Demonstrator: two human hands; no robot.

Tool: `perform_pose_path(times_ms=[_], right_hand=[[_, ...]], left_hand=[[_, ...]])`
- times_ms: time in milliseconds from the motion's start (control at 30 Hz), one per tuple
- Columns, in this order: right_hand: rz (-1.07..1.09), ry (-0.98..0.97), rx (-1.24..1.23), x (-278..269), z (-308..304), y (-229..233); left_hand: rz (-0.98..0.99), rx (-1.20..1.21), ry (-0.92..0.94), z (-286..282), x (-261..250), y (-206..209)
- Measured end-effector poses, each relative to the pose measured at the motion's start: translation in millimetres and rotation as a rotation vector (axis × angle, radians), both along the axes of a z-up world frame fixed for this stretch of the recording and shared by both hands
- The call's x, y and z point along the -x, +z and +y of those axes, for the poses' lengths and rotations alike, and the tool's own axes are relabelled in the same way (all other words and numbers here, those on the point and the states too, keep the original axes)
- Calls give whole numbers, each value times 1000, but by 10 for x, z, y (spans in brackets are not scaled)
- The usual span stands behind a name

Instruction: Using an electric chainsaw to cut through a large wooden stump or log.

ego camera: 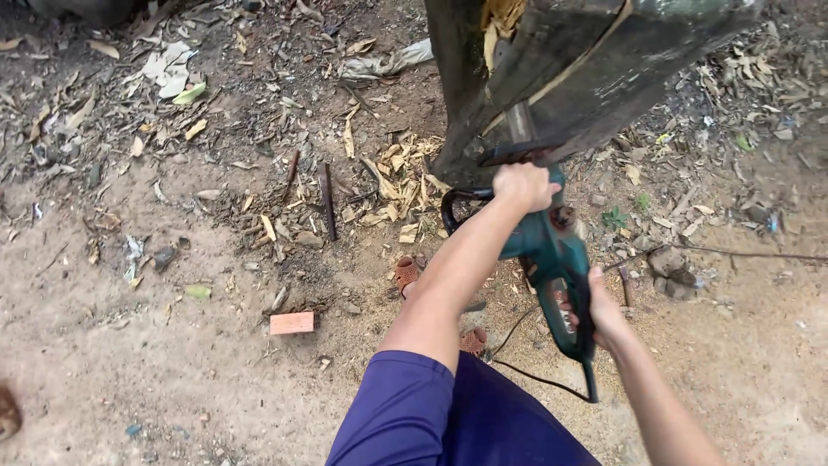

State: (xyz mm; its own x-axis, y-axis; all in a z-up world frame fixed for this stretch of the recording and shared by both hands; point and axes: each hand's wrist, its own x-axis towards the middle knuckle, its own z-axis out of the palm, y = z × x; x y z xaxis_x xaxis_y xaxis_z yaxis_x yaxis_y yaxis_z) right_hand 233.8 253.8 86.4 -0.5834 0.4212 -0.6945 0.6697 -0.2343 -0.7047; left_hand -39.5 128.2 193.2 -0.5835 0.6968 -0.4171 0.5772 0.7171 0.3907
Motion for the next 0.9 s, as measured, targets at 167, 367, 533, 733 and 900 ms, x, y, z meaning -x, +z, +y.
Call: perform_pose_path(times_ms=[167,367,533,733,900], right_hand=[[21,-80,-19,-97,-356,-538],[85,-77,-54,-299,-527,-589],[117,-145,-13,-1046,-399,-1203],[24,-71,-107,-1960,-400,-1098],[-47,176,-425,-2459,-160,-1165]], left_hand=[[53,26,-29,-126,-177,-323],[82,59,-80,-214,-411,-275],[-107,77,-104,-364,-979,-53],[-381,88,21,-317,-1751,-334],[-531,98,138,-413,-2171,-702]])
